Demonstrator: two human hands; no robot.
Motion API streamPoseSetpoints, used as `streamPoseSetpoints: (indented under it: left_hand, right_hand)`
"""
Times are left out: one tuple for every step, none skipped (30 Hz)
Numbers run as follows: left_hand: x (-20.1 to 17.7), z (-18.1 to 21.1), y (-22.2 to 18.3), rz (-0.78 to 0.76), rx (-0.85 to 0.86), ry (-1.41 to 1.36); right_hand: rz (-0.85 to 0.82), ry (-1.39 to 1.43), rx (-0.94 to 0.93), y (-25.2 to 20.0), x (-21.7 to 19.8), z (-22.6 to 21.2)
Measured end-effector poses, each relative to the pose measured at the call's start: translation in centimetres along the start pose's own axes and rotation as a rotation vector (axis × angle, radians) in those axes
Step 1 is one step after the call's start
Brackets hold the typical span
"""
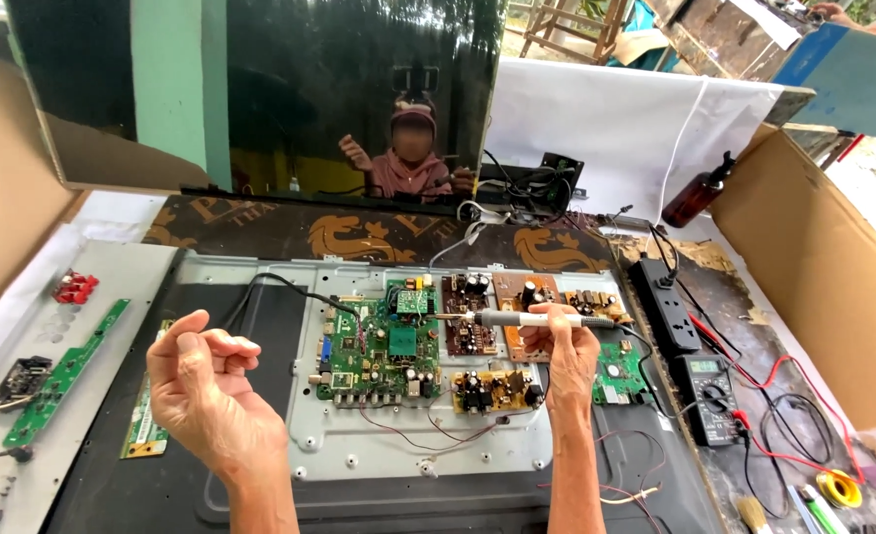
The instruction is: Soldering components on various circuit boards inside a disassembled television.
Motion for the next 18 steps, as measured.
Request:
streamPoseSetpoints:
  left_hand:
    - [0.1,0.1,0.0,-0.001,-0.003,0.002]
    - [0.1,0.0,0.0,-0.002,-0.008,0.004]
    - [0.1,0.0,-0.1,-0.002,-0.004,0.008]
    - [0.2,0.1,-0.1,-0.003,0.001,0.009]
    - [0.3,0.1,-0.1,-0.005,-0.002,0.008]
    - [0.4,0.1,-0.1,-0.012,0.002,0.017]
    - [0.4,0.1,-0.2,-0.018,0.006,0.026]
    - [0.2,-0.1,-0.2,-0.02,0.0,0.033]
    - [0.1,-0.3,-0.1,-0.028,0.014,0.031]
    - [0.1,-0.4,-0.1,-0.035,0.03,0.024]
    - [0.2,-0.5,-0.1,-0.035,0.027,0.026]
    - [0.2,-0.6,-0.2,-0.014,0.024,0.02]
    - [0.2,-0.7,-0.2,0.008,0.022,0.014]
    - [0.4,-0.6,-0.3,0.008,0.02,0.011]
    - [0.6,-0.5,-0.5,0.017,0.009,0.012]
    - [0.8,-0.3,-0.6,0.026,-0.002,0.016]
    - [0.7,-0.5,-0.6,0.026,-0.003,0.018]
    - [0.7,-0.7,-0.6,0.005,0.0,0.016]
  right_hand:
    - [0.001,-0.001,0.004,0.1,0.0,0.0]
    - [0.005,-0.005,0.006,0.0,0.0,0.0]
    - [0.0,-0.001,0.002,-0.1,0.0,-0.1]
    - [-0.005,0.005,-0.006,0.0,0.1,-0.2]
    - [-0.001,0.003,-0.007,0.1,-0.1,-0.2]
    - [-0.004,0.005,-0.006,0.1,-0.1,-0.1]
    - [-0.006,0.008,-0.005,0.1,-0.2,0.1]
    - [-0.001,0.005,0.001,0.1,-0.3,0.3]
    - [0.007,0.004,-0.006,0.1,-0.4,0.4]
    - [0.012,0.003,-0.017,0.2,-0.5,0.4]
    - [0.014,0.0,-0.015,0.4,-0.6,0.6]
    - [0.028,-0.007,-0.028,0.5,-0.8,0.7]
    - [0.043,-0.014,-0.041,0.6,-1.0,0.7]
    - [0.042,-0.015,-0.043,0.6,-1.0,0.6]
    - [0.051,-0.024,-0.034,0.7,-1.1,0.6]
    - [0.061,-0.031,-0.021,0.6,-1.2,0.6]
    - [0.062,-0.032,-0.019,0.6,-1.3,0.7]
    - [0.055,-0.029,-0.026,0.6,-1.3,0.7]
Point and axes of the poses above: each hand's wrist, its own y-axis towards the middle knuckle, its own x-axis out of the palm, z = x × y, the point moved 5 cm from there along y, towards the middle knuckle, and after that the axes turned 4 degrees about -x, right-handed, at the moved point
